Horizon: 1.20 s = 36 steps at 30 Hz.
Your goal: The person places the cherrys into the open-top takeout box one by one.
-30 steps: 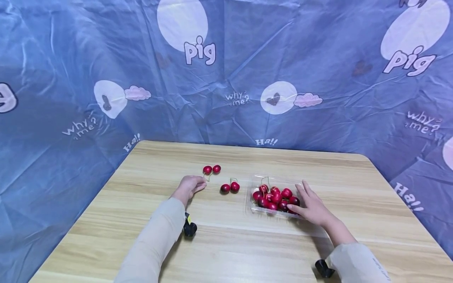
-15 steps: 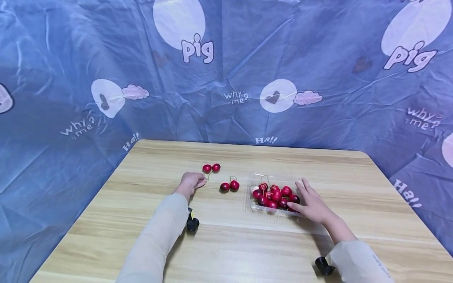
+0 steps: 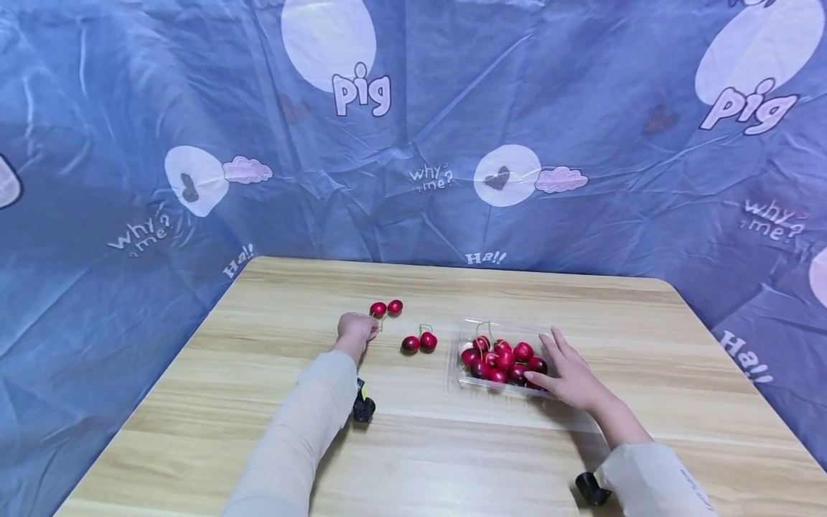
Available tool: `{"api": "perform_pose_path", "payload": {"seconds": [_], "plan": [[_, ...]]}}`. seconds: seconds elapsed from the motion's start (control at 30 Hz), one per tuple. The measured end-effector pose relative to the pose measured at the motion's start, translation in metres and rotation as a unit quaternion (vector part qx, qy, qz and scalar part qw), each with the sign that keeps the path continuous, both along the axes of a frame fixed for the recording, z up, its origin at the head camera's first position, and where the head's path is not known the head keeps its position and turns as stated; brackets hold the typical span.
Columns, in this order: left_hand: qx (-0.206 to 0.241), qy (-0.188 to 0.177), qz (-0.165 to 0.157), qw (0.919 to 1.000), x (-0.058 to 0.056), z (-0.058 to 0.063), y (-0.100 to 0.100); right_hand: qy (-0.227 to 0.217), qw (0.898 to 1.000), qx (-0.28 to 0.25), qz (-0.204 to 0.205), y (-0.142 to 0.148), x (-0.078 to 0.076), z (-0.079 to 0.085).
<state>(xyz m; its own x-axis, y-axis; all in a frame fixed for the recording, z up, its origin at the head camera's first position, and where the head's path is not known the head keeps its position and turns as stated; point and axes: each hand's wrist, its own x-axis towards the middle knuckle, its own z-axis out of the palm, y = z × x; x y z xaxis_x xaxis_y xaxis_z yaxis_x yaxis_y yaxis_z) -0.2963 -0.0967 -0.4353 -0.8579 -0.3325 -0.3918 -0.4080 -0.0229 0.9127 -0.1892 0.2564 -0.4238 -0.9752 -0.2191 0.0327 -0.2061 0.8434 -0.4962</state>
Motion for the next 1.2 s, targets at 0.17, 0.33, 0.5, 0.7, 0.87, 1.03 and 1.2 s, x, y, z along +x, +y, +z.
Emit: {"api": "perform_pose_path", "payload": {"seconds": [0.17,0.33,0.5,0.7,0.87,1.03,1.2], "plan": [[0.015,0.002,0.016,0.9998,-0.001,-0.002,0.003,0.005,1.000,0.001,0.002,-0.001,0.000,-0.001],[0.041,0.006,0.029,0.9987,0.000,-0.003,0.005,0.007,1.000,0.003,0.001,-0.001,0.000,-0.003],[0.080,0.019,0.044,0.9956,0.003,-0.003,0.004,0.007,1.000,0.002,0.000,0.000,0.000,-0.003],[0.132,0.033,0.039,0.9900,0.009,-0.001,0.004,0.004,1.000,-0.001,0.001,-0.001,0.001,-0.003],[0.163,0.041,0.031,0.9853,0.014,0.002,0.009,0.011,1.000,0.002,0.003,-0.002,0.003,-0.001],[0.170,0.044,0.024,0.9842,0.018,0.006,0.014,0.014,1.000,0.005,0.003,-0.001,0.003,-0.002],[0.188,0.048,0.016,0.9810,0.024,0.012,0.017,0.011,1.000,0.004,0.001,0.001,0.002,-0.004]]}}
